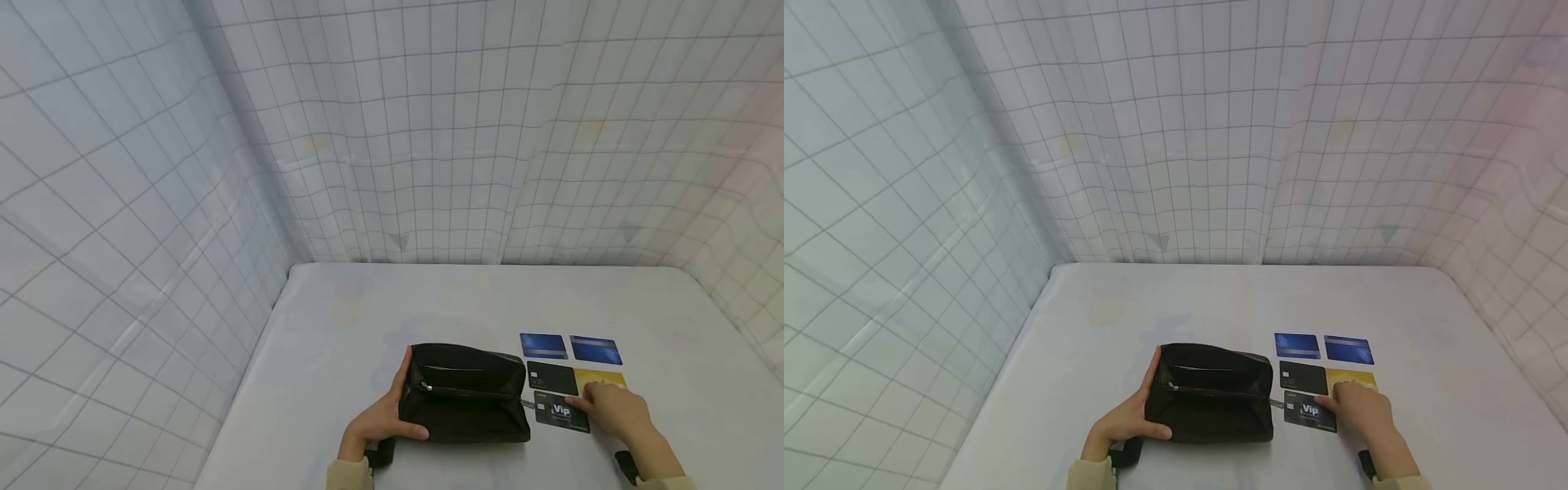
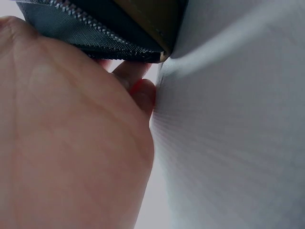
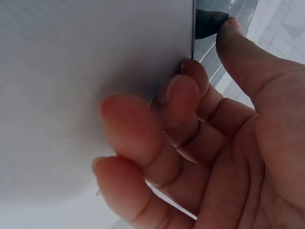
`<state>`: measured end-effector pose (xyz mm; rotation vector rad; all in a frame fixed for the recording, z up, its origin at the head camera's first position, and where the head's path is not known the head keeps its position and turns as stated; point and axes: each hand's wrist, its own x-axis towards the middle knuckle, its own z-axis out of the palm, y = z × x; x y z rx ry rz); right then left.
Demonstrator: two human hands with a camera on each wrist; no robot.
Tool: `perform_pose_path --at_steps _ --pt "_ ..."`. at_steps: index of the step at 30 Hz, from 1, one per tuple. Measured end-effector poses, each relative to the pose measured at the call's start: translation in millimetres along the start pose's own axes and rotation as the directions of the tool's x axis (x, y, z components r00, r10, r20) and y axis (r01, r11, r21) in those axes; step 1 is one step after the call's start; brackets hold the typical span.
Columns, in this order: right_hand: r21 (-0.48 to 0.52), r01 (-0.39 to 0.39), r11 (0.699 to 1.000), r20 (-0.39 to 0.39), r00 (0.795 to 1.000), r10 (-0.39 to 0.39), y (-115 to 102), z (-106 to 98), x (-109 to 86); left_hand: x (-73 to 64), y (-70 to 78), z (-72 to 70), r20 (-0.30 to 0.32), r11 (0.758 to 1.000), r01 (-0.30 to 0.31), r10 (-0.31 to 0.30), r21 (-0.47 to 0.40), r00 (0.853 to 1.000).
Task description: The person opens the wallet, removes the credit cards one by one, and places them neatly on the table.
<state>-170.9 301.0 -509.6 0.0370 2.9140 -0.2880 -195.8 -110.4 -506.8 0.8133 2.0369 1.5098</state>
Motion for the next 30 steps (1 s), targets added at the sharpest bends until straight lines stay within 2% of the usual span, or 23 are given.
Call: perform_pose_path --at_steps 6,12,18,23,28,30 --pt "0.03 -0.019 0.999 -0.011 1.0 0.019 -1 2 -0.7 -0.6 -1.1 1.1 -0.02 1.0 -0.03 0.03 0.007 0.999" --pt "0.043 -0.027 0.999 -0.009 1.0 0.028 -1 4 0.8 -4.1 -0.5 3.2 -0.015 1.0 -0.013 0.013 -0.007 1.0" --pt "0.028 -0.008 1.0 -0.037 0.999 0.009 -3 5 0.2 -3.8 0.1 3.2 -0.035 1.0 -0.017 0.016 -0.012 0.999" --pt "0.03 0.011 0.999 -0.028 1.0 -0.01 -4 8 -0.1 -4.6 -0.7 3.9 -0.026 1.0 -0.008 0.008 -0.006 1.0" --pt "0.068 0.017 0.998 -0.028 1.0 -0.015 -2 10 1.3 -3.2 -5.7 4.6 -0.038 1.0 -0.022 0.023 0.013 0.999" --pt "0.094 0.021 0.995 -0.043 0.999 -0.017 -3 8 1.9 -1.5 -12.6 4.3 -0.055 0.999 -0.03 0.032 0.028 0.998"
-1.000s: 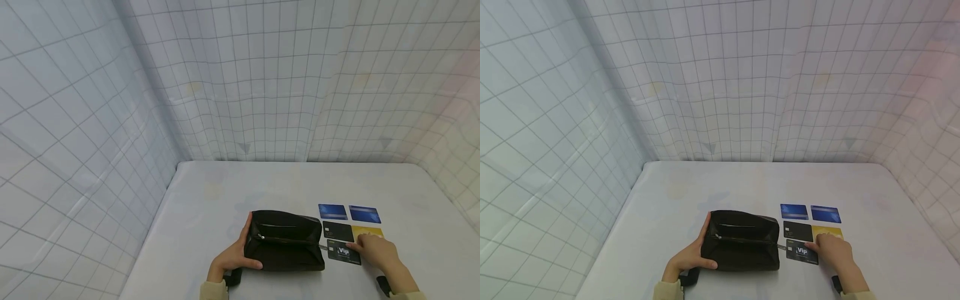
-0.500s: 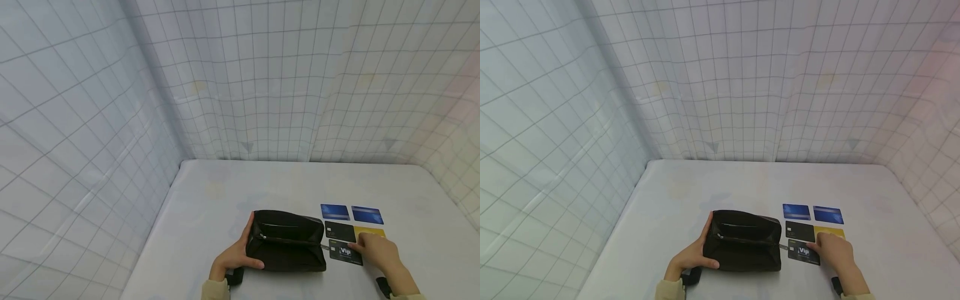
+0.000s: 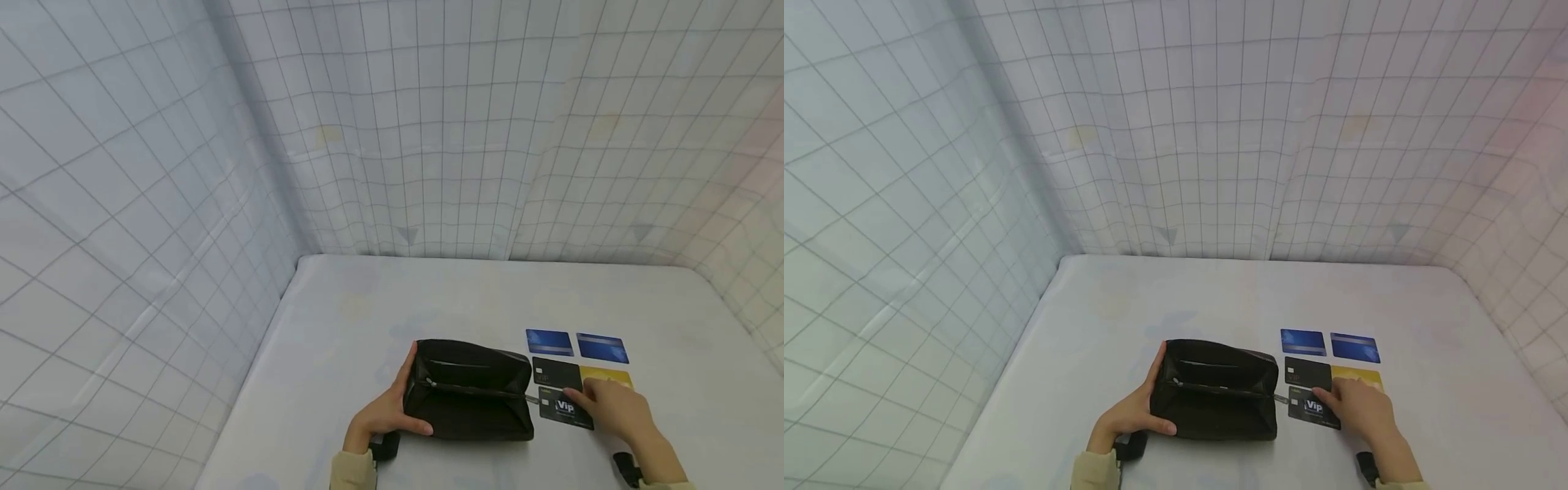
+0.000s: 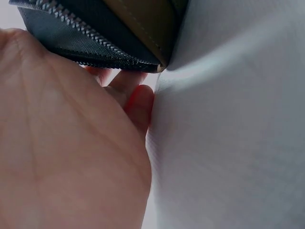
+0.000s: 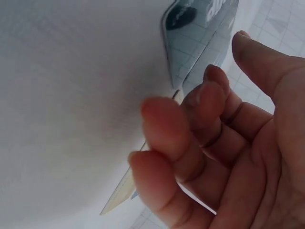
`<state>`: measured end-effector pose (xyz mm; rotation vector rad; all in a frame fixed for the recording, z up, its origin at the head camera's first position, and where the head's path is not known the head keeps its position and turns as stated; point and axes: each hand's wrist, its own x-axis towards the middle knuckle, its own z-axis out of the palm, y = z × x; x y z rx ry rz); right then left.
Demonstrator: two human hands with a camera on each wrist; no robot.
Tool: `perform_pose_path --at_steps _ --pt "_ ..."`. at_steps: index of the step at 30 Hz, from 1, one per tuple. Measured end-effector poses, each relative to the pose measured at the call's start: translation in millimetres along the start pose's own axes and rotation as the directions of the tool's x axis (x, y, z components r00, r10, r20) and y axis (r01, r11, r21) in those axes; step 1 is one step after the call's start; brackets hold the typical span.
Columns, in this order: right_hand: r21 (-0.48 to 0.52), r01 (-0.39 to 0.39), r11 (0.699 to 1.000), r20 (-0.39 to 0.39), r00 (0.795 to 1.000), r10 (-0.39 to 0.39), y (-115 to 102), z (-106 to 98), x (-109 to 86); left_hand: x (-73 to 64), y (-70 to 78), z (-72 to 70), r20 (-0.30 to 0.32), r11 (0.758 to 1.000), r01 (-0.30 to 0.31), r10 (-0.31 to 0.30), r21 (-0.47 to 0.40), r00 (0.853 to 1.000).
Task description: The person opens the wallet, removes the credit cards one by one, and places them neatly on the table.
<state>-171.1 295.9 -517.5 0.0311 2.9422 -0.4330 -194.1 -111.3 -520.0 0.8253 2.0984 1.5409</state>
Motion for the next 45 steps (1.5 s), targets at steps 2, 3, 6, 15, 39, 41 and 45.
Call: perform_pose_path --at_steps 2,3,6,15,39,41,45 --pt "0.026 0.017 1.0 -0.029 0.999 -0.016 -4 -3 0.3 2.2 -7.7 -0.5 -0.014 1.0 -0.005 0.005 0.02 1.0" --pt "0.041 0.031 0.999 -0.05 0.998 -0.029 -8 -5 0.8 3.1 -11.8 -0.9 -0.021 1.0 -0.008 0.008 0.025 1.0" --pt "0.077 0.099 0.992 -0.128 0.988 -0.089 -22 -12 1.9 4.2 -21.6 -1.6 -0.029 1.0 -0.003 0.003 0.026 1.0" --pt "0.126 0.296 0.947 -0.283 0.926 -0.251 -77 -33 3.5 3.8 -20.1 2.0 -0.022 1.0 -0.012 0.012 0.016 1.0" --pt "-0.135 0.22 0.966 -0.173 0.955 -0.242 -166 -28 12.3 4.9 -19.4 3.9 -0.022 1.0 -0.019 0.019 0.018 1.0" --pt "-0.189 0.193 0.963 -0.177 0.958 -0.227 -168 -26 12.5 5.9 -24.8 3.5 -0.02 1.0 -0.013 0.014 0.02 1.0" --pt "-0.259 0.176 0.95 -0.167 0.96 -0.223 -170 -22 15.4 5.6 -25.9 2.4 -0.023 1.0 -0.018 0.018 0.019 1.0"
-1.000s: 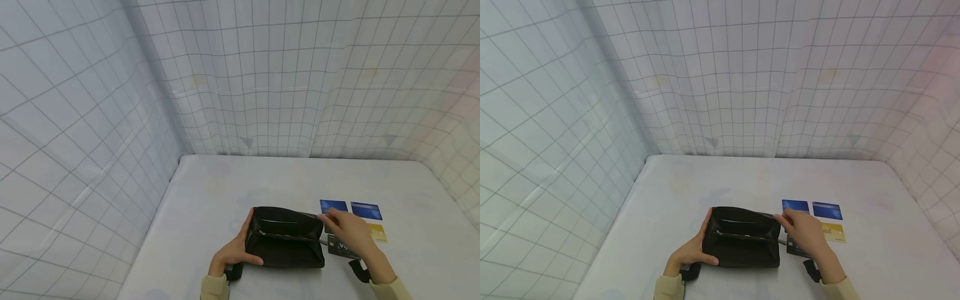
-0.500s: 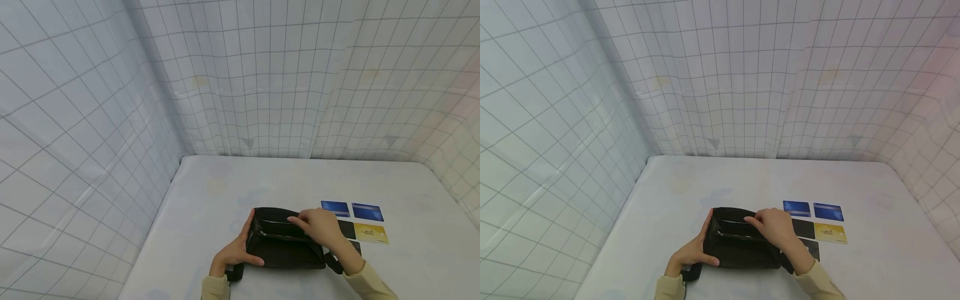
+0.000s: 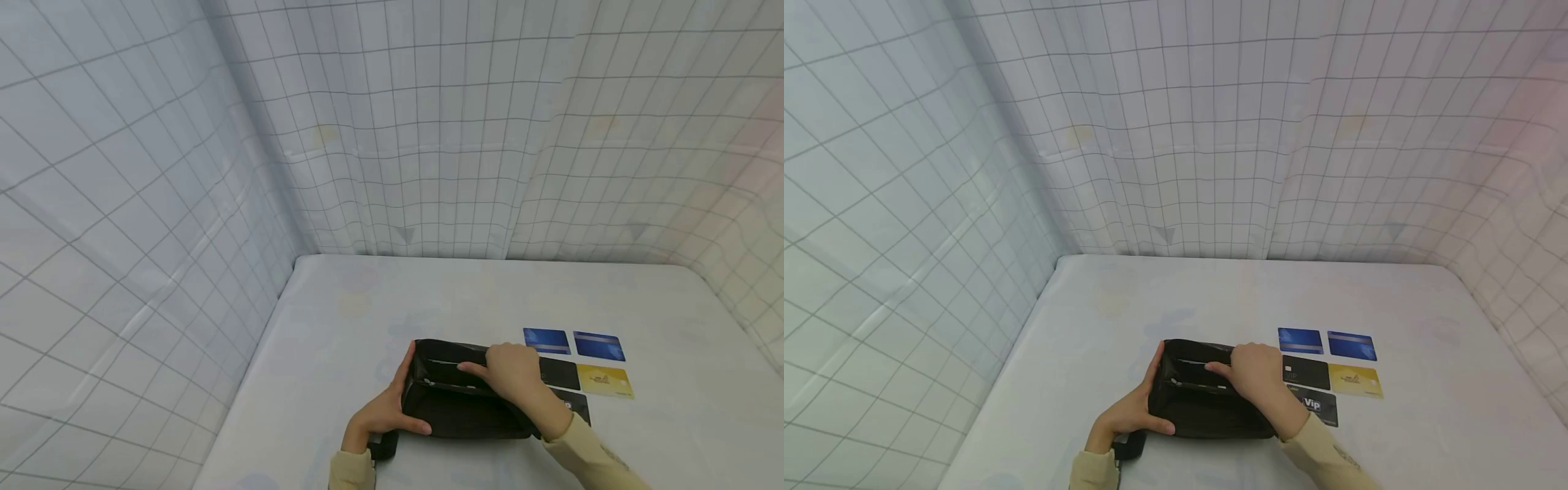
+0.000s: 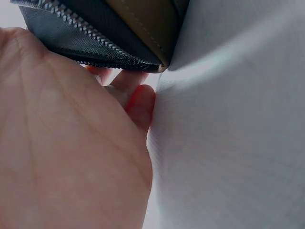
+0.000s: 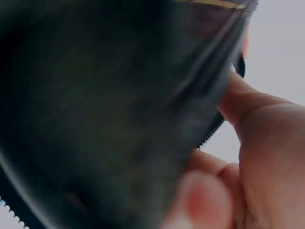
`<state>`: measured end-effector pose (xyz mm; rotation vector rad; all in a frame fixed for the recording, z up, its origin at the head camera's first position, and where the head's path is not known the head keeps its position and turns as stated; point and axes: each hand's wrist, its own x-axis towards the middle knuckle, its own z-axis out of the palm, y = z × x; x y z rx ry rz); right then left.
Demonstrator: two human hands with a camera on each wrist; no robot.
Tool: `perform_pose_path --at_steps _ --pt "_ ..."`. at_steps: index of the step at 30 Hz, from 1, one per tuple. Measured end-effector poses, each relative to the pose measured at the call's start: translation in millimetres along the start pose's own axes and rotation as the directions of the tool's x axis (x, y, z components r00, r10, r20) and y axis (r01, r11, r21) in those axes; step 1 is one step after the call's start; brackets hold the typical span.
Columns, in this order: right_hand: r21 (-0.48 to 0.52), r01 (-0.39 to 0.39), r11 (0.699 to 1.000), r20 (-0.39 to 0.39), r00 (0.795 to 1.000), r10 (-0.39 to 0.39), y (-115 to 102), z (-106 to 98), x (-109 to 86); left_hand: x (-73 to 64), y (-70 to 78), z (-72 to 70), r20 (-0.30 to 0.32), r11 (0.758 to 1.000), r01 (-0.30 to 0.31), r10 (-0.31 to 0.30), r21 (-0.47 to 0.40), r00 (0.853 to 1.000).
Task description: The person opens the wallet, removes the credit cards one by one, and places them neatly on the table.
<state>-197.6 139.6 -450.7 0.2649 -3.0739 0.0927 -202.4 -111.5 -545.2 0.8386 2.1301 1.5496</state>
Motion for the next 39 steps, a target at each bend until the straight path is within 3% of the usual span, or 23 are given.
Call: perform_pose_path --at_steps 8,19,24,28,39 --pt "-0.005 0.03 1.0 -0.005 1.0 -0.03 -1 5 4.5 -0.2 0.6 -0.5 0.008 1.0 0.015 -0.015 -0.009 1.0" --pt "0.219 0.002 0.976 -0.048 0.999 0.008 0 10 2.7 -0.8 -0.1 0.7 0.018 1.0 0.023 -0.023 0.009 1.0" --pt "0.233 0.045 0.971 -0.132 0.991 -0.014 1 10 5.3 -2.5 15.2 -0.8 0.02 1.0 0.001 -0.001 -0.002 1.0" --pt "0.243 0.057 0.968 -0.13 0.991 -0.026 0 11 6.0 -5.4 32.6 -2.7 0.031 1.0 0.007 -0.007 -0.011 0.999" --pt "0.284 0.043 0.958 -0.141 0.99 -0.003 1 18 6.8 -5.5 32.5 -2.5 0.034 1.0 0.003 -0.002 -0.013 0.999"
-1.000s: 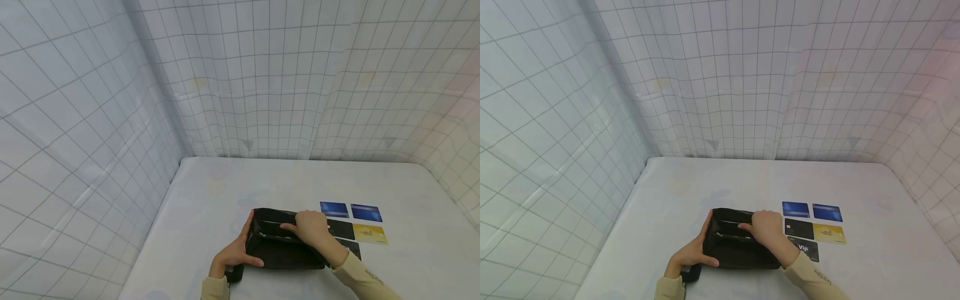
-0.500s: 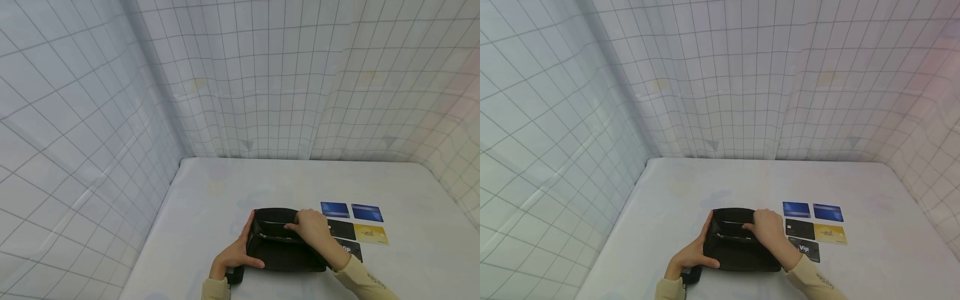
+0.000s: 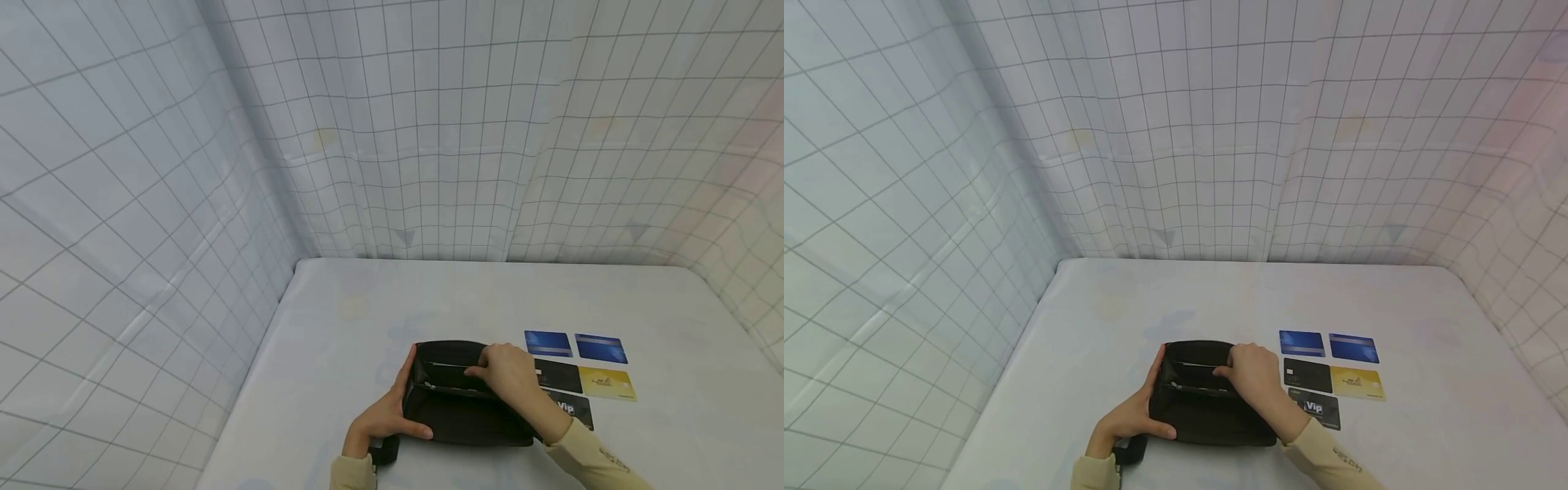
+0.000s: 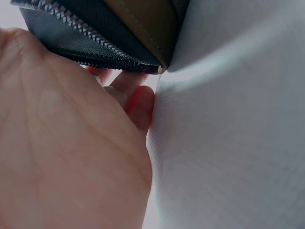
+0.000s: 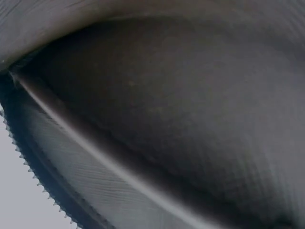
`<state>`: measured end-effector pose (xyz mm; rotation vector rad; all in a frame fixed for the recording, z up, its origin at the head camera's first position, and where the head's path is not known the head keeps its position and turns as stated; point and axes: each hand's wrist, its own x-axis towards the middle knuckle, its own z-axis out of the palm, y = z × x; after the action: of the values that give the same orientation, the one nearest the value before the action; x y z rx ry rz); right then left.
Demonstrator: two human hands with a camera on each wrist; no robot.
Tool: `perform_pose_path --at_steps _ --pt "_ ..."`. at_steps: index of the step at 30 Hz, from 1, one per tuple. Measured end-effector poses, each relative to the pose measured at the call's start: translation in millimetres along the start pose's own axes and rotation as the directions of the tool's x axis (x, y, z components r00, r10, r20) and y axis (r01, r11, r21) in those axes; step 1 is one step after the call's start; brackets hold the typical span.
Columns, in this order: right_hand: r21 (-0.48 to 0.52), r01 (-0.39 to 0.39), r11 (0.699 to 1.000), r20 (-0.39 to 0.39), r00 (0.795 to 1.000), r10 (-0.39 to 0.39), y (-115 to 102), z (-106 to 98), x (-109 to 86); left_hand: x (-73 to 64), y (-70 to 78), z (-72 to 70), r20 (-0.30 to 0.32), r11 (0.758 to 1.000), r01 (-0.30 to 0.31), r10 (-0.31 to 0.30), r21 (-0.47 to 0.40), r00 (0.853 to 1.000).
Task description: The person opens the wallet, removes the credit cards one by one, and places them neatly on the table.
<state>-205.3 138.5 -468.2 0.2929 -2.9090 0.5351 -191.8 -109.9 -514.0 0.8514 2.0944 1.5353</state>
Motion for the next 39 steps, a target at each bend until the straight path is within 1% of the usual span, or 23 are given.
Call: perform_pose_path --at_steps 3,8,16,25,31,39 --pt "0.001 -0.006 1.0 -0.023 1.0 0.006 0.9 2.1 -0.5 0.2 0.3 0.2 0.002 1.0 -0.004 0.004 -0.003 1.0" --pt "-0.02 0.013 1.0 -0.053 0.999 -0.014 1.8 5.2 -0.2 0.1 1.0 0.9 -0.004 1.0 0.009 -0.009 -0.012 1.0" --pt "-0.031 0.029 0.999 -0.059 0.998 -0.031 3.4 9.0 -0.5 -0.6 0.8 0.7 0.004 0.999 0.032 -0.032 -0.003 0.999" --pt "-0.027 0.04 0.999 -0.1 0.994 -0.043 4.3 9.5 -2.4 -0.9 1.6 -0.8 0.002 1.0 0.027 -0.027 0.012 1.0" --pt "-0.013 0.038 0.999 -0.108 0.993 -0.04 5.0 9.6 -3.5 -1.7 1.5 -0.3 0.002 0.999 0.04 -0.04 0.013 0.999" --pt "0.031 0.042 0.999 -0.124 0.992 -0.037 4.7 8.3 -3.0 -0.4 2.3 -0.8 -0.004 0.999 0.028 -0.028 0.023 1.0"
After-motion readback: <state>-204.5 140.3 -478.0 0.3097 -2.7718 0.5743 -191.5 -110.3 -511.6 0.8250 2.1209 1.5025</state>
